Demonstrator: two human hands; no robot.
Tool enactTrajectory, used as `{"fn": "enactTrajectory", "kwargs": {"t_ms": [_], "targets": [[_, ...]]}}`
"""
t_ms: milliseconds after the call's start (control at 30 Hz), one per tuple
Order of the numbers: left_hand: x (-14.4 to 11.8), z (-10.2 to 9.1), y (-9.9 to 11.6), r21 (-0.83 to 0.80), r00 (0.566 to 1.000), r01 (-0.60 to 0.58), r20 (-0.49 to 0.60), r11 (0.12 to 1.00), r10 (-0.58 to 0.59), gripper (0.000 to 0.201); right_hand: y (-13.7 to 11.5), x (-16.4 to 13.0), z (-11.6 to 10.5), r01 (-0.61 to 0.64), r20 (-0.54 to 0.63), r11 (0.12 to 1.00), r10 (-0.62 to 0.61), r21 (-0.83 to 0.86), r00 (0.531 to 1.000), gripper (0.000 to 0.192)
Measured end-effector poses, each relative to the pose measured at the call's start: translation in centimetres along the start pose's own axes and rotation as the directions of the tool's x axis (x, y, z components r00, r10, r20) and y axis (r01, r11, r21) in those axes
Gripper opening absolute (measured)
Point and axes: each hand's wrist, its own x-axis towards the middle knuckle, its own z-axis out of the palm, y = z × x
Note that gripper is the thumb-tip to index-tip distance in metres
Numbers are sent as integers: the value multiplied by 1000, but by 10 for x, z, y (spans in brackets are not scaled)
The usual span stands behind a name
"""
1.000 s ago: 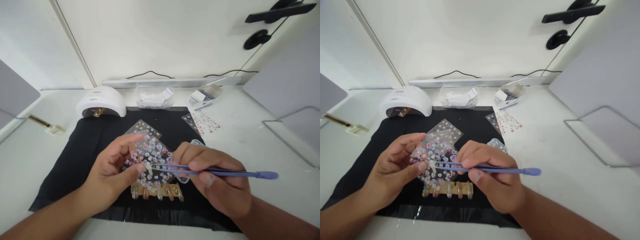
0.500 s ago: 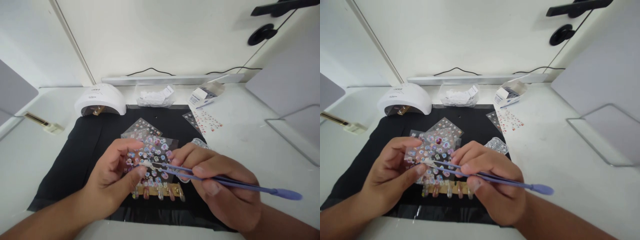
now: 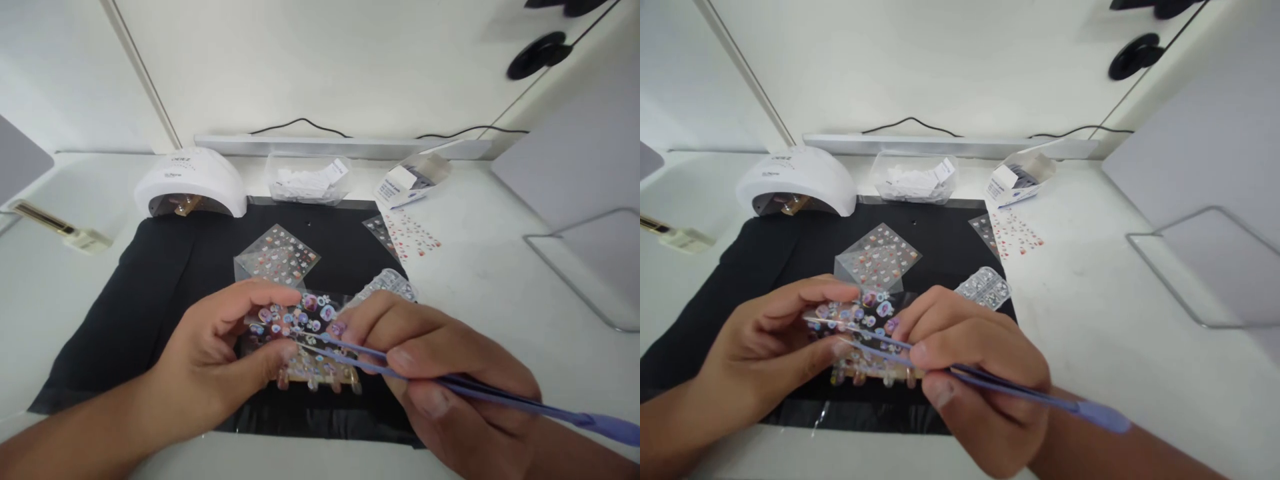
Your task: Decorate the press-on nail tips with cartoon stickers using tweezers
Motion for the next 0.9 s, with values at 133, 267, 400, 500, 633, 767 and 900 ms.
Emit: {"fn": "enactTrajectory", "kwargs": {"t_ms": [133, 267, 400, 500, 633, 767, 900], "targets": [[0, -1, 5, 26, 1000, 6, 28, 1000, -7, 42, -2, -3, 1, -35, -12, 999, 35, 30, 999, 25], [-2, -6, 6, 134, 997, -43, 66, 990, 35, 33, -6, -6, 1, -72, 0, 997, 72, 9, 997, 24], [-1, -9, 5, 273, 987, -108, 144, 956, 70, 23, -8, -6, 0, -92, 14, 996, 92, 10, 996, 24], [0, -9, 4, 324, 975, -178, 183, 929, 124, 20, -8, -5, -1, -117, 30, 993, 117, -4, 993, 25], [0, -11, 6, 314, 960, -215, 242, 925, 141, 26, -8, -3, 0, -73, 34, 997, 73, -1, 997, 25], [-1, -12, 7, 305, 957, -210, 260, 929, 131, 22, -7, -2, 1, -94, 28, 996, 93, 11, 995, 25], [0, -12, 7, 314, 954, -224, 263, 923, 142, 20, -10, -1, 0, -93, 50, 995, 91, 29, 995, 26]]}}
